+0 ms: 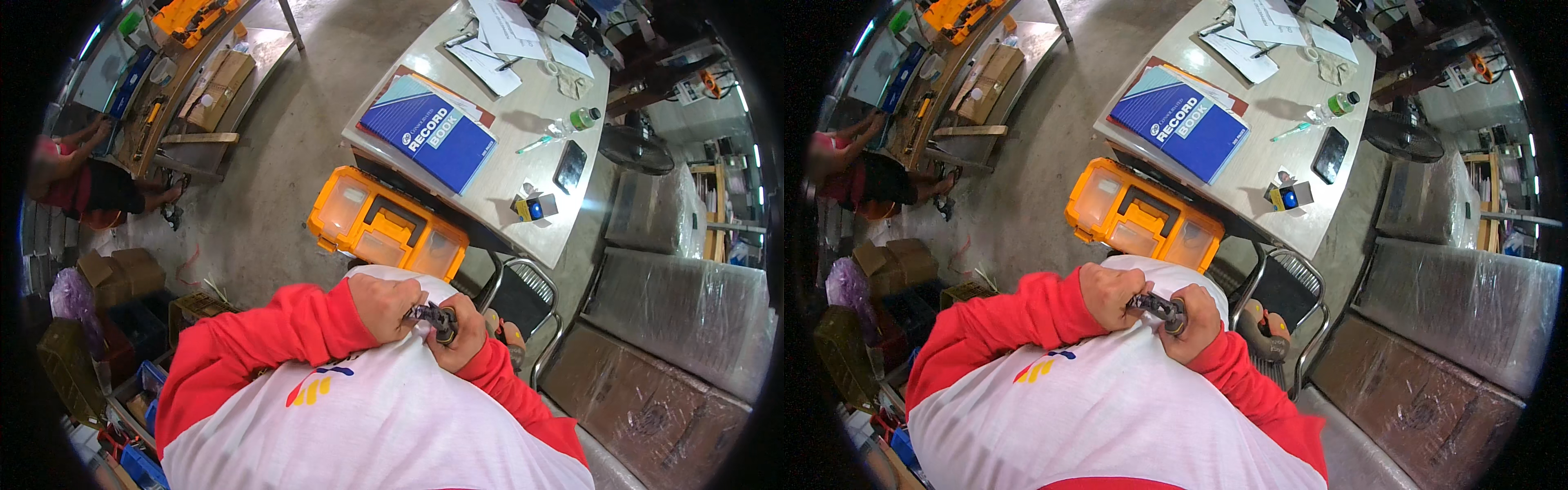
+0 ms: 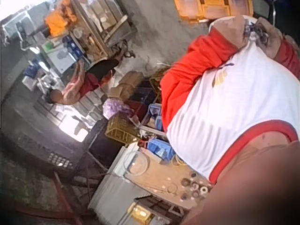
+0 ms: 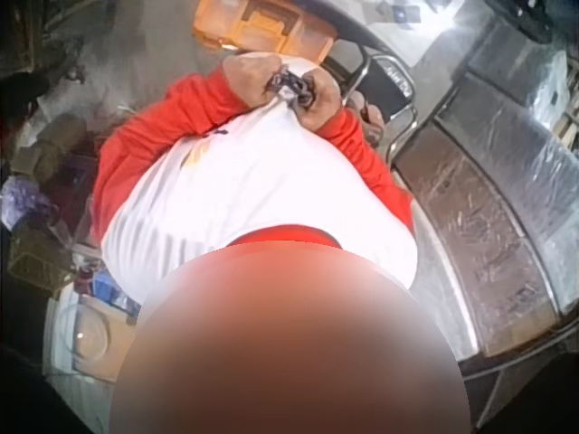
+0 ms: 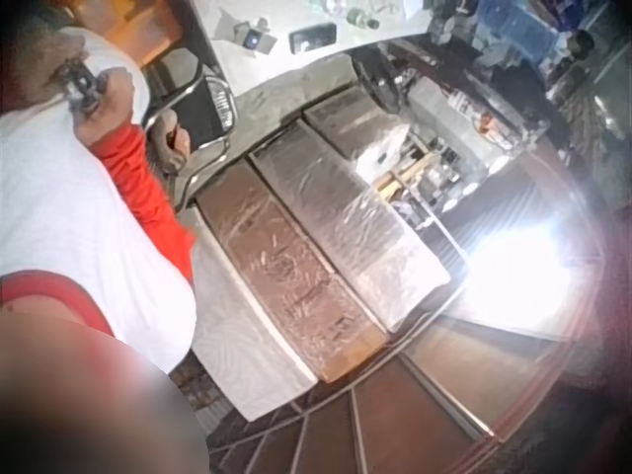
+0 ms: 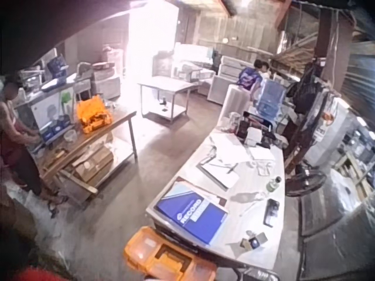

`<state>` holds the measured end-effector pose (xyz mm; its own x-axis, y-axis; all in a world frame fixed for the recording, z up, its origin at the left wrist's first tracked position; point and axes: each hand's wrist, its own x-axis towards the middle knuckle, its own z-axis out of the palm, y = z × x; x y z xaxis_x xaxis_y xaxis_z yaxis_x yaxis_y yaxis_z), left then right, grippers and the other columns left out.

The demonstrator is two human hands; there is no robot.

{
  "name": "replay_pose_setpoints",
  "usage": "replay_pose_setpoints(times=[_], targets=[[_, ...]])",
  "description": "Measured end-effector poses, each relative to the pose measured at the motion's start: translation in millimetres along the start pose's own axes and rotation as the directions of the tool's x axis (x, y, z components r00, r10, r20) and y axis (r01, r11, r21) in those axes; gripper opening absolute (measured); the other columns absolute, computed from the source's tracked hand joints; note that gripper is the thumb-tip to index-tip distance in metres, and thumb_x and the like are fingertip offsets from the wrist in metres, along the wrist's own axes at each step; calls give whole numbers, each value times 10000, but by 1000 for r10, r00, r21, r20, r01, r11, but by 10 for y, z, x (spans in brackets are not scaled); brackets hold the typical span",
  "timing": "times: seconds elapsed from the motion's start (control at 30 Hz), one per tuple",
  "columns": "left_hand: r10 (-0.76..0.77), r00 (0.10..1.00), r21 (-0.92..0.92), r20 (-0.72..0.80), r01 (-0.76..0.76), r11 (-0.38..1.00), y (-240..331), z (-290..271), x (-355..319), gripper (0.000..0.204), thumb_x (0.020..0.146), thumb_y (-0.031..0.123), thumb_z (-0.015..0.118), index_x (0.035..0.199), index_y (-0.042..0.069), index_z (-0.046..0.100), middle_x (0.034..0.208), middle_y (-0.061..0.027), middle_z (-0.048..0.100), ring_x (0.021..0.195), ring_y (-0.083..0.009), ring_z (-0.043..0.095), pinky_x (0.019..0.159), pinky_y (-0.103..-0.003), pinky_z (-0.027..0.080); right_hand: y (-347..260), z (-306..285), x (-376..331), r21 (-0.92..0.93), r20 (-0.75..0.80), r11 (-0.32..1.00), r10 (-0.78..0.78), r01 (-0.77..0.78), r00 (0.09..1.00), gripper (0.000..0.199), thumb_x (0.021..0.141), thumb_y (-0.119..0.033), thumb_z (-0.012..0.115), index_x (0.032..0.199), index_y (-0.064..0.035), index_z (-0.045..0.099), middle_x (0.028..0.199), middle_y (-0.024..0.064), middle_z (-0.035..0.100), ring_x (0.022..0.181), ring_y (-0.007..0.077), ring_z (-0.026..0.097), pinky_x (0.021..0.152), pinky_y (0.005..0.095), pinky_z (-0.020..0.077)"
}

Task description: The person opens a yellow toolbox and retrieves a pair of pliers. They then use the pliers to manipulate a small metal component, repeatedly squeezing and adjusting it while seated at a workbench.

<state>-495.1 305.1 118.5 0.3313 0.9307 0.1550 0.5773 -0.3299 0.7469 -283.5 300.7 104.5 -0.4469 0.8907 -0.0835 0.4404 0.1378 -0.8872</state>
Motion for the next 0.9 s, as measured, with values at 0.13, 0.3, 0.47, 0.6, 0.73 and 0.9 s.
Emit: replay_pose_setpoints(times=[0.13,0.3,0.47,0.6,0.73,0.9], targets=[[70,992,17,-104,-68,998,-70,77,60,212,776,127,742,748,52,546,614,-149,597,521,-336,600,459,-410,464,-4,4,-26,-16,-30,999,51,-52,998,347,578,-4,715,868,-36,528,776,154,539,708,367,521,625,437,406],[-60,942,-168,330,121,978,-105,-63,-89,210,836,139,688,723,14,562,572,-129,559,448,-311,524,449,-428,433,-12,-21,-33,-70,61,996,-45,50,997,338,580,-10,708,868,-43,534,772,145,544,704,368,521,625,442,408],[90,441,-423,893,754,502,-460,-9,-195,297,899,214,636,678,26,569,524,-14,473,487,-112,417,472,-333,352,7,-71,-64,-103,155,983,-133,150,979,308,611,-9,683,878,-42,534,739,133,534,673,328,531,605,417,415],[-166,338,-182,926,788,588,-754,-137,-347,331,930,218,617,648,57,551,517,12,446,513,-88,387,487,-304,337,-9,-102,-226,43,-100,996,87,-83,991,349,693,-11,650,1015,-8,514,737,88,524,656,213,535,609,329,440],[-73,860,-391,505,303,869,-699,-136,-10,319,894,221,635,662,32,523,561,-113,493,482,-183,454,504,-365,389,60,-117,-138,112,-93,985,144,-133,985,378,739,7,631,1105,12,535,813,35,543,725,119,535,664,265,460],[183,979,-480,94,-116,869,-433,-112,436,272,847,141,692,681,55,494,574,-107,468,492,-285,443,498,-381,375,258,-333,53,251,-244,959,191,-129,951,229,737,33,601,941,-31,519,815,13,522,730,99,505,665,249,443]])
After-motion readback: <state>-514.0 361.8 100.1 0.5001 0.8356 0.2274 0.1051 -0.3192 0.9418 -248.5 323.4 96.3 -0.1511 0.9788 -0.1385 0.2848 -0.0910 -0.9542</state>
